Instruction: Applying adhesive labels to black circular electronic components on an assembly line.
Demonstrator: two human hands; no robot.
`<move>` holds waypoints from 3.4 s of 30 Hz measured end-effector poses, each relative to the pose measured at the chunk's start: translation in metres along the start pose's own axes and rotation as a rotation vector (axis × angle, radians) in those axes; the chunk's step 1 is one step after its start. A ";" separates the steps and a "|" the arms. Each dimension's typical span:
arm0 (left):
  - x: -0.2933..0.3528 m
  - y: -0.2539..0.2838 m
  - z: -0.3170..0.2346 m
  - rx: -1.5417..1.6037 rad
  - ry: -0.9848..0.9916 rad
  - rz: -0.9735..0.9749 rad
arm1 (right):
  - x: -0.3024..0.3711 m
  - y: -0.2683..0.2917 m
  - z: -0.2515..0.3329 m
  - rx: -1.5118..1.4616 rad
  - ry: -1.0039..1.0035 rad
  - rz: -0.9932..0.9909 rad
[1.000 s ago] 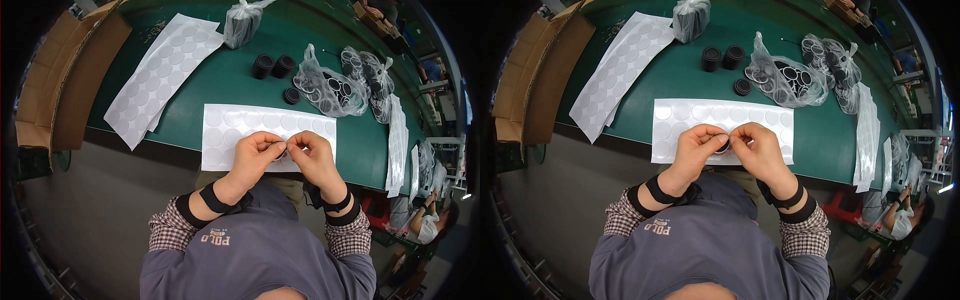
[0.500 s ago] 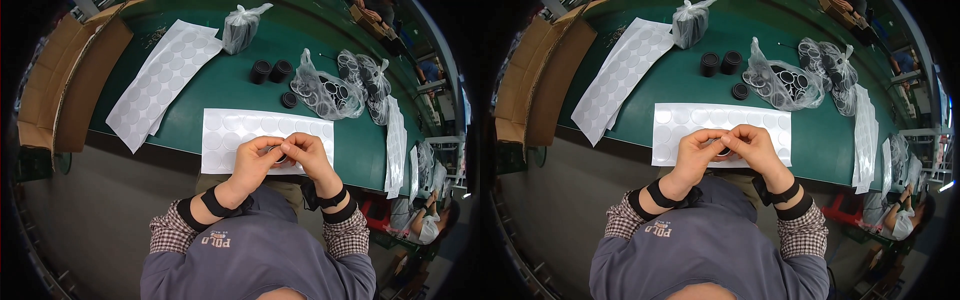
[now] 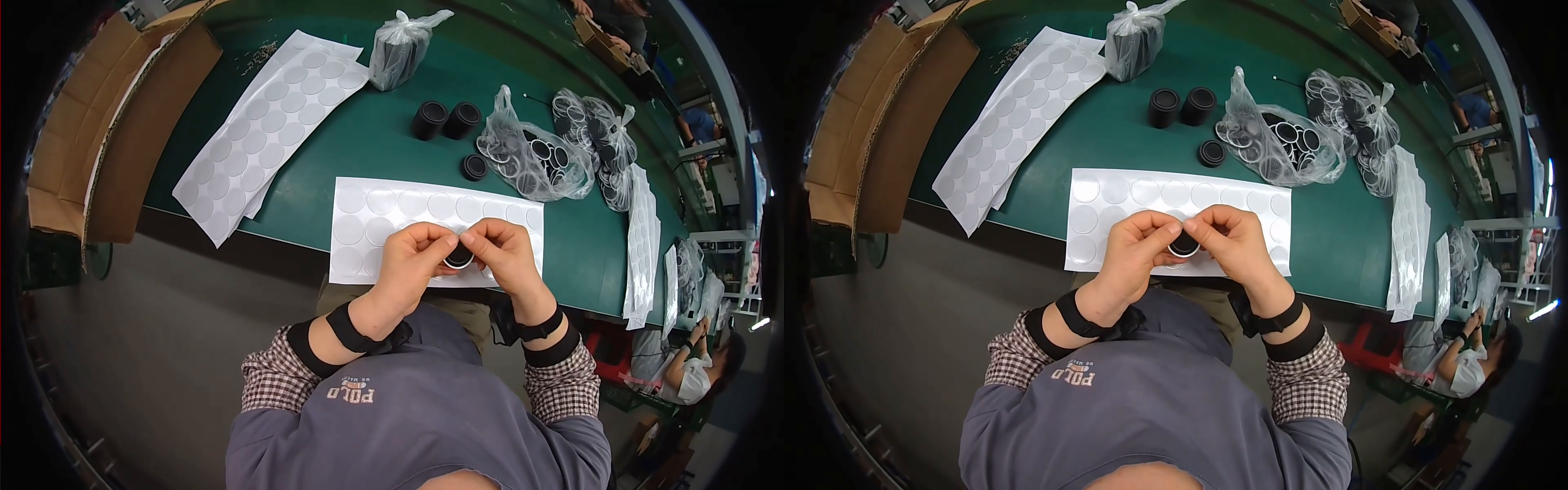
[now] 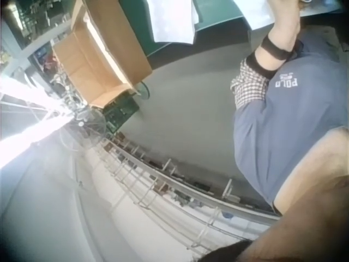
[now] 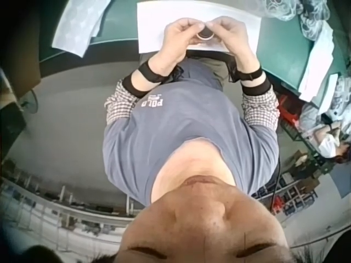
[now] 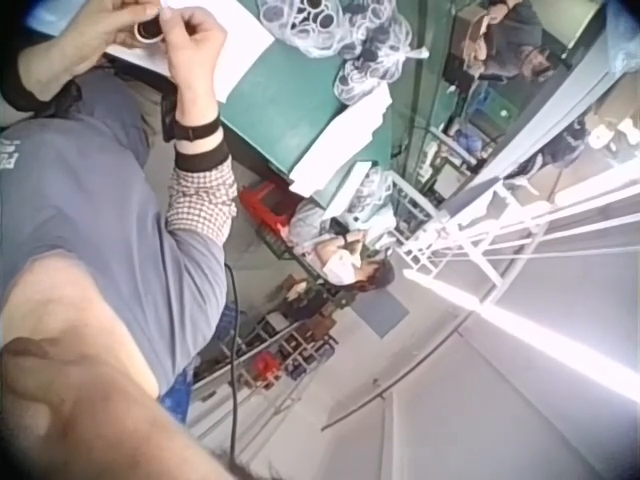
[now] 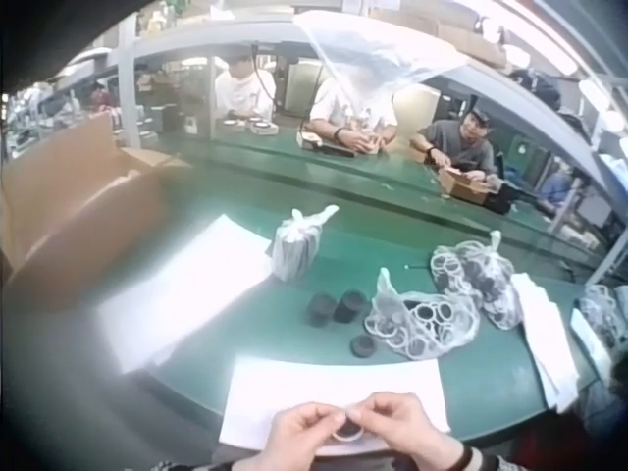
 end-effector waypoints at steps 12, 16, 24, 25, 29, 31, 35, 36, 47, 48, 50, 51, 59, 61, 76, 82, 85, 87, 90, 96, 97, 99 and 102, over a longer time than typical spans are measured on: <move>0.002 0.001 -0.012 -0.137 -0.184 -0.034 | -0.006 -0.005 -0.001 -0.111 -0.091 0.166; 0.002 0.002 -0.012 -0.140 -0.198 -0.037 | -0.004 -0.005 0.000 -0.107 -0.083 0.196; 0.003 0.005 -0.006 -0.077 -0.129 -0.036 | 0.000 -0.008 0.000 -0.152 -0.099 0.214; 0.003 0.003 -0.008 -0.120 -0.162 -0.028 | 0.000 -0.008 0.000 -0.132 -0.105 0.216; 0.002 0.002 -0.011 -0.215 -0.228 0.001 | -0.002 -0.008 0.000 -0.087 -0.109 0.229; 0.001 0.004 -0.008 -0.224 -0.228 0.023 | -0.002 -0.008 -0.002 -0.069 -0.099 0.246; 0.004 0.003 -0.008 -0.196 -0.195 0.020 | 0.001 -0.009 0.001 -0.148 -0.068 0.252; 0.003 0.003 -0.009 -0.196 -0.195 0.021 | 0.001 -0.008 0.001 -0.147 -0.066 0.252; 0.002 0.008 -0.004 -0.020 -0.029 0.023 | 0.001 0.004 -0.003 -0.274 -0.046 0.112; 0.002 0.008 -0.004 -0.020 -0.029 0.024 | 0.001 0.004 -0.003 -0.274 -0.045 0.113; 0.002 0.005 -0.006 -0.011 -0.059 0.046 | 0.001 0.005 -0.003 -0.323 -0.023 0.119; 0.003 0.004 -0.007 -0.006 -0.074 0.058 | 0.001 0.005 -0.003 -0.347 -0.013 0.122; 0.004 0.002 -0.011 -0.084 -0.145 0.070 | 0.001 0.007 0.003 -0.358 0.053 0.090; 0.004 0.003 -0.011 -0.088 -0.150 0.058 | 0.002 0.005 0.002 -0.344 0.049 0.078; 0.002 0.003 -0.013 -0.056 -0.172 0.034 | 0.000 -0.005 0.009 -0.294 0.095 0.083; 0.001 0.002 -0.011 -0.018 -0.099 0.052 | -0.001 -0.011 0.009 -0.217 0.079 0.081; 0.001 0.002 -0.011 -0.031 -0.098 0.063 | -0.001 -0.012 0.012 -0.181 0.053 0.082; 0.001 0.000 -0.012 -0.062 -0.135 0.088 | -0.002 -0.011 0.012 -0.153 0.028 0.075; -0.001 0.004 -0.012 -0.020 -0.106 0.096 | -0.003 -0.010 0.008 -0.222 -0.028 0.092; -0.004 -0.004 -0.014 -0.019 -0.111 0.117 | -0.001 -0.004 0.004 -0.306 -0.064 0.117; -0.004 -0.005 -0.016 -0.053 -0.122 0.109 | -0.001 -0.006 0.004 -0.295 -0.066 0.117; -0.004 -0.007 -0.018 -0.121 -0.143 0.095 | 0.000 -0.006 0.004 -0.273 -0.071 0.117; -0.006 -0.010 -0.016 -0.139 -0.125 0.104 | 0.001 0.002 0.011 -0.254 -0.031 0.118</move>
Point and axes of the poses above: each hand's wrist, its own x-axis away from the middle knuckle, its own y-axis out of the back of the hand, z = x × y, the point moved 6 cm from there along -x, towards the middle knuckle, and after that the axes turned 2 degrees about z, right-handed, at the moved point
